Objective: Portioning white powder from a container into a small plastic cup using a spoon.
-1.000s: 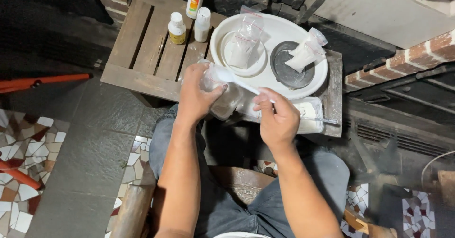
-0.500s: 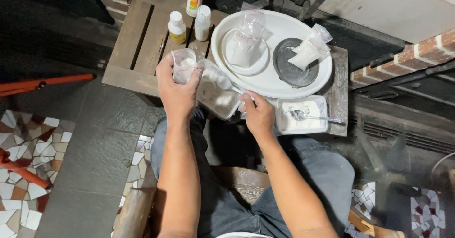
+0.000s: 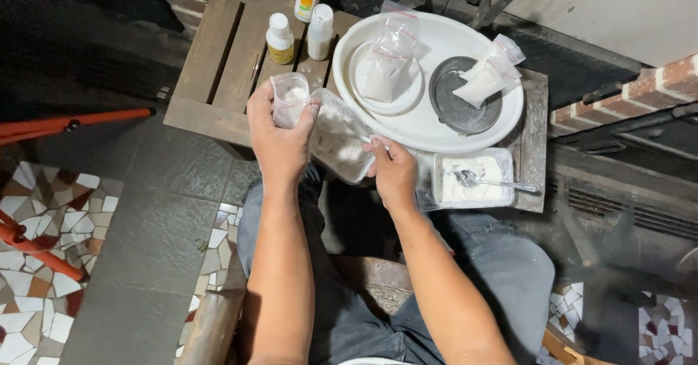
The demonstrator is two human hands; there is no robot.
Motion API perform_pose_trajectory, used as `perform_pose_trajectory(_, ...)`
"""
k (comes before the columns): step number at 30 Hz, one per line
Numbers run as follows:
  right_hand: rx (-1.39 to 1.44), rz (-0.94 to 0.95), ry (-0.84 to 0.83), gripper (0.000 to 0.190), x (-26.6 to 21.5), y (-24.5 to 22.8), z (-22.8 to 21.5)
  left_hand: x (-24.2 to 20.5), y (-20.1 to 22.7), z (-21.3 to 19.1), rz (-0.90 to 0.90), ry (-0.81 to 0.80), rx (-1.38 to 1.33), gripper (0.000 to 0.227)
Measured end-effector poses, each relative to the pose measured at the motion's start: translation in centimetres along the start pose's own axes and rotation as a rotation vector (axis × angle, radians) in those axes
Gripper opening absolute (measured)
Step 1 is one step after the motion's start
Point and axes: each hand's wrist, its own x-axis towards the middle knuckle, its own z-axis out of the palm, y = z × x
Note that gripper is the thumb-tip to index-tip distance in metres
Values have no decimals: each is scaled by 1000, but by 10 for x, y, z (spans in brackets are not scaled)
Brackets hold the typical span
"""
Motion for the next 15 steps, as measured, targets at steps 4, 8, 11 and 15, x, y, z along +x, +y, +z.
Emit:
perform_pose_trajectory(4, 64, 15, 19, 22, -7, -6, -14, 0, -3, 2, 10, -8, -4, 64)
perform_pose_trajectory(8, 215, -28, 46, 27, -13, -7, -33, -1, -2, 2, 11, -54, 3, 63)
perform_pose_trajectory(11, 299, -93, 71, 26, -18, -11, -54, -2, -4, 3, 27, -113, 27, 64)
perform_pose_trajectory(15, 390, -232, 60, 25, -20, -28, -73, -5, 1, 6, 98, -226, 62, 63)
